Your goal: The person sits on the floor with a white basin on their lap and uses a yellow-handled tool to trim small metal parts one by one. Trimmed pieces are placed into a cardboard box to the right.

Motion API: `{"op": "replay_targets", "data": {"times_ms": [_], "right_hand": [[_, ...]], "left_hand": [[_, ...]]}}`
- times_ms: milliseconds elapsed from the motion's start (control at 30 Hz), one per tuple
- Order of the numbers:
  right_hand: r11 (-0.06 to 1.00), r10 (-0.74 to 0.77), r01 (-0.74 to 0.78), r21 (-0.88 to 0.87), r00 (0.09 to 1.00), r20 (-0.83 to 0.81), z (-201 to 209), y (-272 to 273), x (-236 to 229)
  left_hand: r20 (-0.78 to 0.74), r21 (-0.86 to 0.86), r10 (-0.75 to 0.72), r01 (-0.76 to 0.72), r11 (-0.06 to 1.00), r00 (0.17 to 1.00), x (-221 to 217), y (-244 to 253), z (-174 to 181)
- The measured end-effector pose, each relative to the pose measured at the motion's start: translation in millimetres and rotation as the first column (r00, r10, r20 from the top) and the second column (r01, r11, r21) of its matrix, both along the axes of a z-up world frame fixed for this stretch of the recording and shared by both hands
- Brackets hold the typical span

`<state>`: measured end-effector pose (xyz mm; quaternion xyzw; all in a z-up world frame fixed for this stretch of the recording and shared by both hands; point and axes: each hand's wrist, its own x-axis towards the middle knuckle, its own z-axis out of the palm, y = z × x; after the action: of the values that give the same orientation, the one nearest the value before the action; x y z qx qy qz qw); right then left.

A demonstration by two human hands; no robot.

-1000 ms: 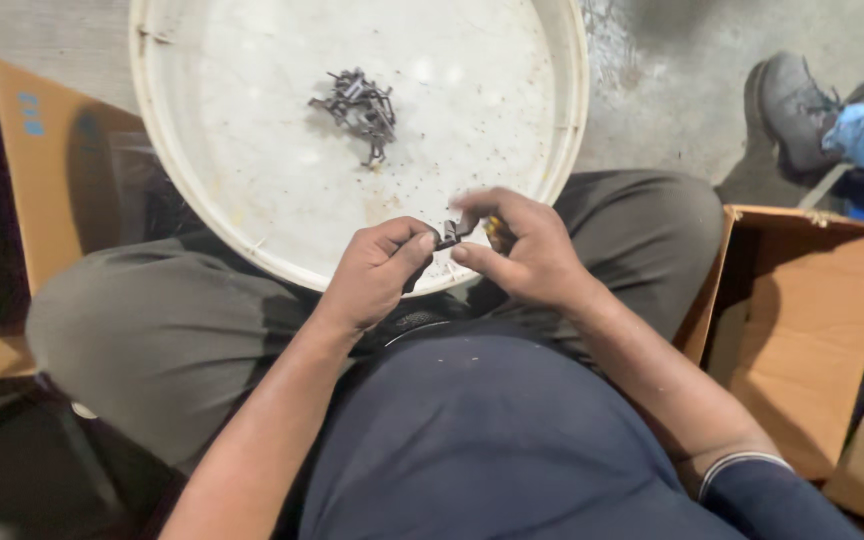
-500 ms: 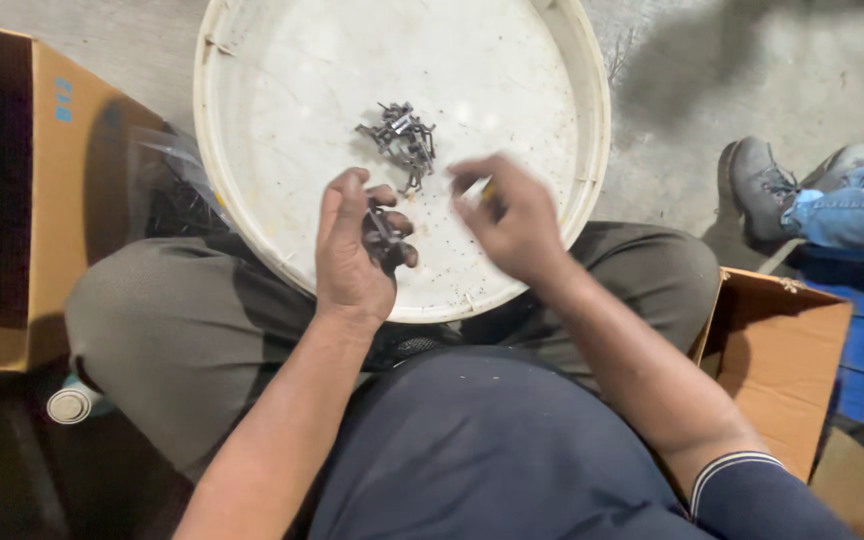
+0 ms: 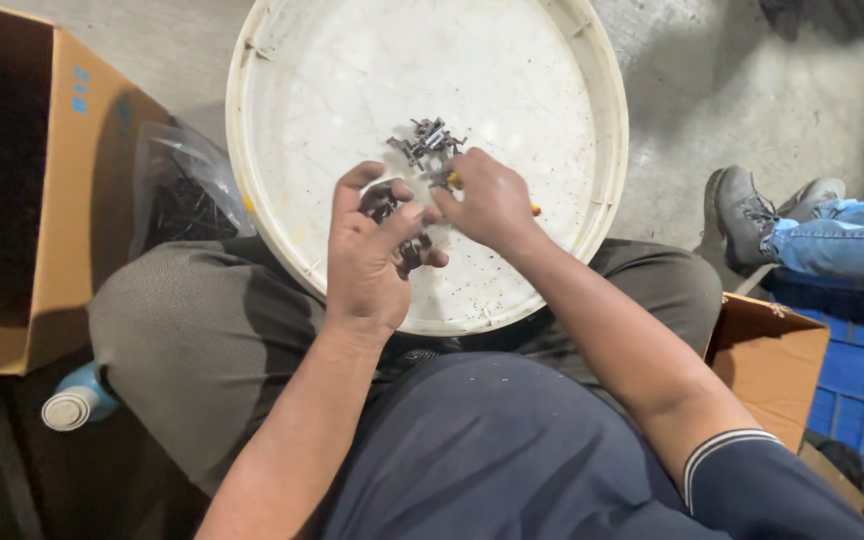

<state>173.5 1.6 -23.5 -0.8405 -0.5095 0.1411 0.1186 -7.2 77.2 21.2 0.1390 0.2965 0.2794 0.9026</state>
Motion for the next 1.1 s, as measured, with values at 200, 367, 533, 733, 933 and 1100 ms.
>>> {"op": "replay_targets", "data": {"times_ms": [200, 367, 533, 733, 933, 1100], "right_hand": [[0.969, -0.179, 0.230, 0.094, 0.909, -0.377, 34, -35, -2], [0.951, -0.167, 0.261, 0.164, 0.884, -0.438, 70, -64, -18], [0.892, 0.209, -0.107, 0.439, 0.959, -0.190, 88, -75, -20], [0.865, 0.230, -0.104, 0.491, 0.951, -0.205, 87, -100, -23], [0.919, -0.016, 0.371, 0.133, 0.374, -0.927, 74, -125, -12], [0.905, 0.004, 0.419, 0.069, 0.155, -0.988, 56, -144, -14]], "left_hand": [[-0.104, 0.062, -0.051, 0.058, 0.996, 0.993, 6, -5, -14], [-0.159, -0.020, -0.279, 0.279, 0.960, 0.947, 15, -16, -15], [-0.097, 0.018, -0.447, 0.451, 0.892, 0.889, 22, -39, -23], [-0.141, 0.173, -0.399, 0.420, 0.891, 0.906, 12, -55, -33], [-0.098, 0.247, -0.440, 0.450, 0.858, 0.893, -2, -52, -19], [-0.058, 0.270, -0.518, 0.513, 0.815, 0.853, -8, -55, -16]]}}
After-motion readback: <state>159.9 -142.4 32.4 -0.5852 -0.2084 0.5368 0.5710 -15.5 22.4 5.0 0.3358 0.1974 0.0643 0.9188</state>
